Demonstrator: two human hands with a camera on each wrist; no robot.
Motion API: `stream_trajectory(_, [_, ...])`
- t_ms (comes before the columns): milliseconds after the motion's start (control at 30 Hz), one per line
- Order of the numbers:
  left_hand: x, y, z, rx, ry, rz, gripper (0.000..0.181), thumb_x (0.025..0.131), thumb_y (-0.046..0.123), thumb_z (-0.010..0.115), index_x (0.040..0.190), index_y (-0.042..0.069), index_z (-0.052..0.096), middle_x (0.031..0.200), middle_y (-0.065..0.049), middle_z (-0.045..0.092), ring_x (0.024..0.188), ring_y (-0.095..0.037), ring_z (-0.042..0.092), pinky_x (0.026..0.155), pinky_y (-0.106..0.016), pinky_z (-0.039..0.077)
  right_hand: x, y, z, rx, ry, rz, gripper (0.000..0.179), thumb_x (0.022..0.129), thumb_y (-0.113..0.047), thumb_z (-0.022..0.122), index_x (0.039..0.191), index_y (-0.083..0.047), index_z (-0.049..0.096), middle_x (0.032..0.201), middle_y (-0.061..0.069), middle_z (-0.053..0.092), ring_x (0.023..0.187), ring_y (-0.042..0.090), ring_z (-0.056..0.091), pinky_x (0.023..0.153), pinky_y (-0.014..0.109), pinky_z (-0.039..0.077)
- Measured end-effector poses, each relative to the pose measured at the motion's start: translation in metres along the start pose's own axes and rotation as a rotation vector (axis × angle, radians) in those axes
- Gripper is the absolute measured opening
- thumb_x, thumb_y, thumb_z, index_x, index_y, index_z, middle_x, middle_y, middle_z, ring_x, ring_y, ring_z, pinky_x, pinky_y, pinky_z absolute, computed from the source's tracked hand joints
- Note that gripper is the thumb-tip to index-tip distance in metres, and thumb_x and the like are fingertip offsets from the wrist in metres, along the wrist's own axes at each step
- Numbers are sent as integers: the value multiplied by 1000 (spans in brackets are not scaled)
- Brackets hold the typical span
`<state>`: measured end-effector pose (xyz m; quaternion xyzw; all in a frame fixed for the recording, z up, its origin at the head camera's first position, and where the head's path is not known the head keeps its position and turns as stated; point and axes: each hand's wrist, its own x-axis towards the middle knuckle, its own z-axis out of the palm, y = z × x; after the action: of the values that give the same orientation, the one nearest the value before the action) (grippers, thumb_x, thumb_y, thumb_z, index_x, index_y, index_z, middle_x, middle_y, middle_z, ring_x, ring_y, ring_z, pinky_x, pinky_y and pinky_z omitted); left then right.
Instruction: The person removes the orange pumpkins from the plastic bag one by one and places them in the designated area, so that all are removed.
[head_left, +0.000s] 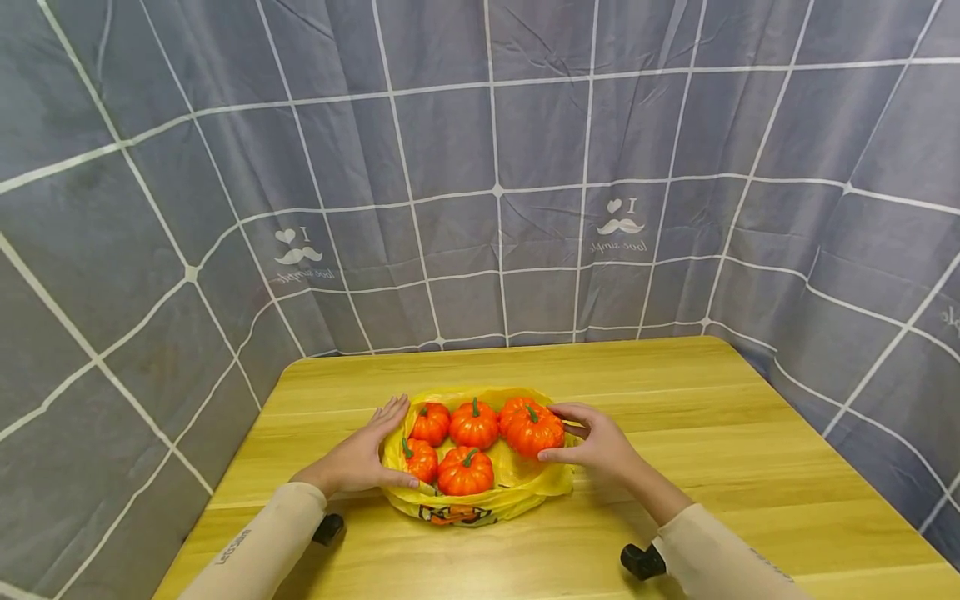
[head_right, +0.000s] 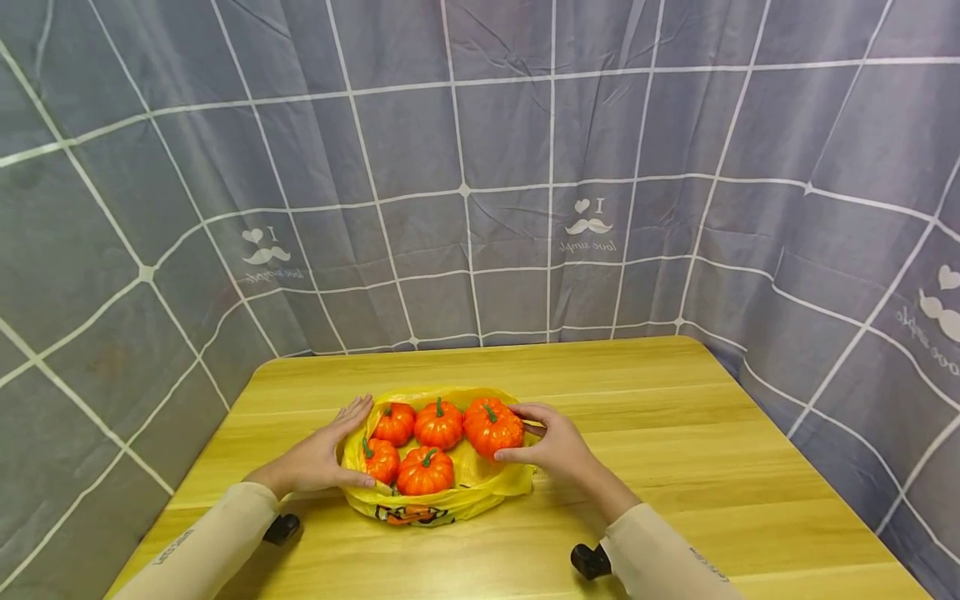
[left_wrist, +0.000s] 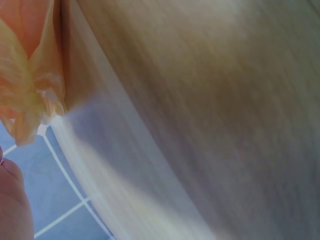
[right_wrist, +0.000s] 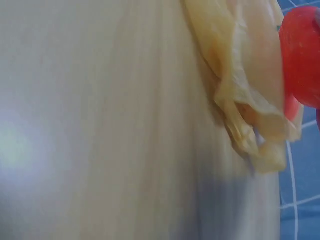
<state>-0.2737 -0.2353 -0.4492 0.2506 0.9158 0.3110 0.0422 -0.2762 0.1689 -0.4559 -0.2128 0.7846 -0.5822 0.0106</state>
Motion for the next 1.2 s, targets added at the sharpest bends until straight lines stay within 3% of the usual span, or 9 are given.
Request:
stream_trajectory(267, [0,0,0,0,-1,-2,129,69,65,83,162,6,15,168,-6,3,153,-33,1,119,-57,8,2,3,-31,-56,96,-17,71,75,-10,90,136,7,58,137,24,56,127,42,54,101,46,46])
stream_trajectory(500, [1,0,2,14,-10,-8,129,70,67,82,162,10,13,167,-5,1,153,-32,0,119,-57,9,-3,16,-63,-102,183,20,72,77,-9,88,138,10,54,139,28,54,126,44,55,99,46,47])
stream_trajectory(700, [1,-1,1,24,-5,-3,130,69,68,82,162,8,13,167,-4,2,153,-32,1,119,-57,10,-10,25,-89,-148,247,104,76,83,-15,86,143,11,47,145,31,48,129,43,51,98,38,47])
stream_trajectory(1000, [0,-3,1,1,-16,-5,130,70,65,83,162,9,12,168,-5,1,153,-31,-1,119,-57,9,-24,35,-118,-166,339,242,86,86,-27,83,149,11,39,149,30,43,136,39,44,95,15,44])
stream_trajectory(1200, [2,-2,0,5,-12,6,130,69,65,83,162,6,13,168,-6,2,153,-32,0,119,-57,10,-33,34,-139,-234,364,324,93,87,-36,81,153,8,32,154,29,35,140,40,38,105,28,42])
